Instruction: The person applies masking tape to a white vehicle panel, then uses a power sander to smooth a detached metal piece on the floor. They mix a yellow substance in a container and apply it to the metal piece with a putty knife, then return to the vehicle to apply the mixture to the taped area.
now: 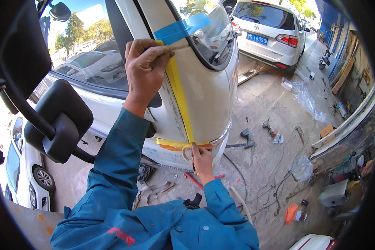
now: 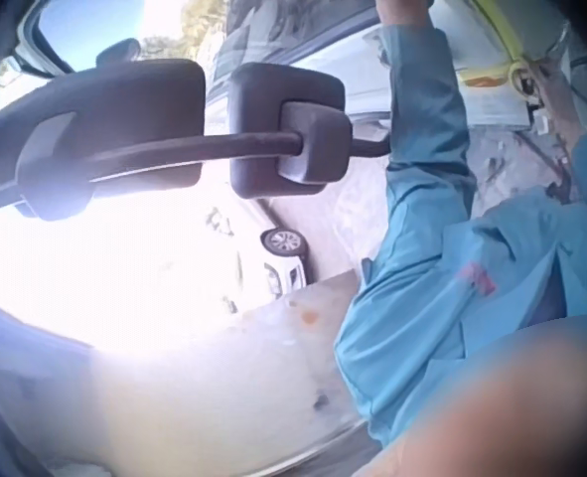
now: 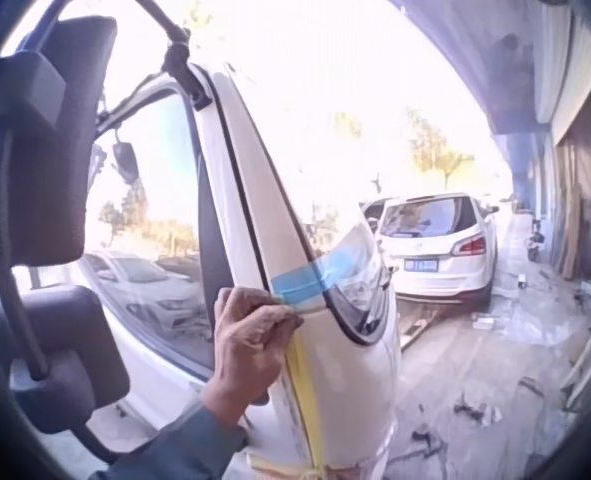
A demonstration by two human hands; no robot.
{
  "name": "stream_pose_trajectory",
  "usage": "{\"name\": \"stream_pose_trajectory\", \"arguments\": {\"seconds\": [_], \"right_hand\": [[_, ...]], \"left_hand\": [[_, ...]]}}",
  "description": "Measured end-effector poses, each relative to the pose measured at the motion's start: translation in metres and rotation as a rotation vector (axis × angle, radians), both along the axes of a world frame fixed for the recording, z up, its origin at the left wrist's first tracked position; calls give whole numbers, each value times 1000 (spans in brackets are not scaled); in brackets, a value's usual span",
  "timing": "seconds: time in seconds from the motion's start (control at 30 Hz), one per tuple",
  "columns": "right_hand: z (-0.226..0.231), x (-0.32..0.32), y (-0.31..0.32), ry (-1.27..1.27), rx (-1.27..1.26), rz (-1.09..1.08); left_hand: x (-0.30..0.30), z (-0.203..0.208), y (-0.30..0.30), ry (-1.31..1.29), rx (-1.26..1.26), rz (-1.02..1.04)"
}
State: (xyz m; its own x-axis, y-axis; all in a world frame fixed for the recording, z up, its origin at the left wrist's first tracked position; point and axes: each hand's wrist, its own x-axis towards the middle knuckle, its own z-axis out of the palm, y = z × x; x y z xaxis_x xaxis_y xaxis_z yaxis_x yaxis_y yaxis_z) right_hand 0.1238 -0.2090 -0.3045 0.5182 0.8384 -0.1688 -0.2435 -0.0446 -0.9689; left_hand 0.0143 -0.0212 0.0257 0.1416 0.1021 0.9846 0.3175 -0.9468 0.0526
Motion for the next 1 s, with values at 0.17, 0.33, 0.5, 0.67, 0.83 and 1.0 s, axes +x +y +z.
{"name": "stream_pose_trajectory", "arguments": {"seconds": [0.17, 0.33, 0.5, 0.67, 0.83, 1.0], "right_hand": [[-3, 11, 16, -91, -16, -24], [-3, 13, 25, -109, -43, -12], [-6, 11, 26, -121, -73, -8], [-3, 10, 29, -39, -81, -5], [-5, 8, 34, -46, -48, -10], [-11, 12, 36, -44, -55, 14]], "left_hand": [[9, -4, -5, -54, -160, -92], [4, -20, 6, 23, 5, 75], [6, -48, -2, 171, 94, 251], [-2, -108, -18, 468, -9, 332], [-16, -191, -26, 646, 13, 328], [-16, -236, -37, 689, -3, 328]]}}
